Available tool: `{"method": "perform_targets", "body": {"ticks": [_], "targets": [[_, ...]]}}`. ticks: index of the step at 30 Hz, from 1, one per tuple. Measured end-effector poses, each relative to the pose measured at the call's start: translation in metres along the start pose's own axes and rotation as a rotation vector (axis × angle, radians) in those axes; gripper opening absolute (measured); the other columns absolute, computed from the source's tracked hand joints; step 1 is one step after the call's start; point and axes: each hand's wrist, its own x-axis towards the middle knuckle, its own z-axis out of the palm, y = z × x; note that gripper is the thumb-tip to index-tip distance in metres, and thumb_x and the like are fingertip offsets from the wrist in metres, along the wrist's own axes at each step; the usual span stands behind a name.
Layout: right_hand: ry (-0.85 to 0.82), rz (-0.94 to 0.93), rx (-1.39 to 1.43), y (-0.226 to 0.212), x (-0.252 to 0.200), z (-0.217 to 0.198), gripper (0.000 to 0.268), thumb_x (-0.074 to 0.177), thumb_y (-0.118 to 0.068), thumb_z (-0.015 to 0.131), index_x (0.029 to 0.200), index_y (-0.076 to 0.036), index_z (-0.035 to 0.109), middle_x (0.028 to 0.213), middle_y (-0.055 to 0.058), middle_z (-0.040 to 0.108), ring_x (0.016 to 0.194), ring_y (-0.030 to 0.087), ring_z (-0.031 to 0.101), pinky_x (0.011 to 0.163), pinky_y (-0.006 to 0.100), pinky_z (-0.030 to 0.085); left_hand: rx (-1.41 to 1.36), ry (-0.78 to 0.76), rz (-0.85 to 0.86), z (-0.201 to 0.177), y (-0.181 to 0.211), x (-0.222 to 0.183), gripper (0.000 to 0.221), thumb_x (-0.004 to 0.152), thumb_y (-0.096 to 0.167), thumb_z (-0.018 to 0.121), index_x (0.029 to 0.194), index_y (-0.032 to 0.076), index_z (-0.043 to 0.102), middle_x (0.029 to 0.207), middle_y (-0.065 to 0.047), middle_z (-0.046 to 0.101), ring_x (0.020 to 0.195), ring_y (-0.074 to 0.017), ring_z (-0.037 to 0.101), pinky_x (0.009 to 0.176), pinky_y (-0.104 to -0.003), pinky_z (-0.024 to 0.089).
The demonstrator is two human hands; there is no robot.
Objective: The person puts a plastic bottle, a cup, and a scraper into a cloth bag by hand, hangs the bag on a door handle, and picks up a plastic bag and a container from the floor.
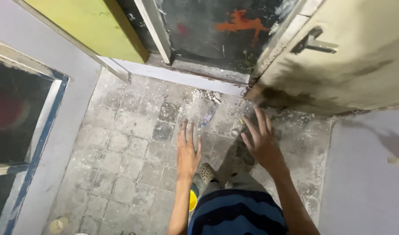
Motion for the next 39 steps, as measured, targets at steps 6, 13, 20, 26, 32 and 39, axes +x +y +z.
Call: {"method": "perform_targets", "body": {"ticks": [6, 13, 20, 26, 32, 39], "targets": [[0.007, -0.112, 0.110, 0.009, 0.060, 0.042, 0.056, 0.098, -0.029, 0.063, 0.150, -0.013, 0.051, 0.167, 0.015, 0.029, 0.154, 0.037, 0.027, 0.123, 0.054, 0.028, -0.010, 0.048, -0.035, 0.017, -0.030, 0.044, 0.060, 0.102, 0.019, 0.057, 0.157, 0.009, 0.035, 0.161, -0.020, 0.035, 0.149, -0.0410, 0.035, 0.121, -0.051, 0.034], [-0.089, -0.050, 0.247, 0.074, 0.130, 0.180, 0.055, 0.098, -0.027, 0.061, 0.151, -0.018, 0.049, 0.158, 0.015, 0.042, 0.146, 0.038, 0.041, 0.115, 0.047, 0.041, 0.019, 0.071, -0.151, 0.102, -0.109, 0.083, 0.059, 0.100, 0.015, 0.057, 0.154, 0.007, 0.036, 0.159, -0.021, 0.038, 0.148, -0.0412, 0.035, 0.119, -0.051, 0.035], [-0.458, 0.072, -0.123, 0.189, 0.119, 0.448, 0.067, 0.093, -0.038, 0.066, 0.154, -0.030, 0.041, 0.152, 0.015, 0.047, 0.140, 0.044, 0.043, 0.109, 0.057, 0.038, 0.031, 0.006, -0.256, 0.261, -0.261, 0.089, 0.062, 0.097, 0.010, 0.057, 0.154, 0.004, 0.034, 0.158, -0.023, 0.037, 0.147, -0.0430, 0.035, 0.117, -0.053, 0.035], [-0.735, 0.192, 0.233, 0.306, 0.097, 0.725, 0.074, 0.096, -0.036, 0.061, 0.160, -0.023, 0.028, 0.147, 0.035, 0.044, 0.137, 0.052, 0.045, 0.110, 0.057, 0.042, 0.063, -0.051, -0.297, 0.418, -0.402, 0.094, 0.060, 0.099, 0.012, 0.057, 0.154, 0.004, 0.036, 0.160, -0.022, 0.037, 0.147, -0.0435, 0.035, 0.118, -0.053, 0.034], [-0.959, 0.529, 0.109, 0.358, 0.122, 0.933, 0.085, 0.100, -0.057, 0.059, 0.167, -0.029, 0.014, 0.144, 0.043, 0.040, 0.129, 0.055, 0.048, 0.106, 0.058, 0.044, 0.065, -0.168, -0.271, 0.523, -0.515, 0.084, 0.058, 0.101, 0.012, 0.055, 0.155, 0.003, 0.036, 0.160, -0.022, 0.035, 0.146, -0.0435, 0.036, 0.118, -0.053, 0.034], [-0.633, 0.440, 0.323, 0.376, 0.090, 0.990, 0.074, 0.092, -0.052, 0.072, 0.152, -0.022, 0.040, 0.137, 0.027, 0.064, 0.123, 0.042, 0.062, 0.105, 0.050, 0.048, 0.090, -0.275, -0.285, 0.527, -0.544, 0.040, 0.058, 0.100, 0.012, 0.054, 0.154, 0.003, 0.037, 0.159, -0.023, 0.034, 0.145, -0.0455, 0.035, 0.118, -0.053, 0.034]]}}
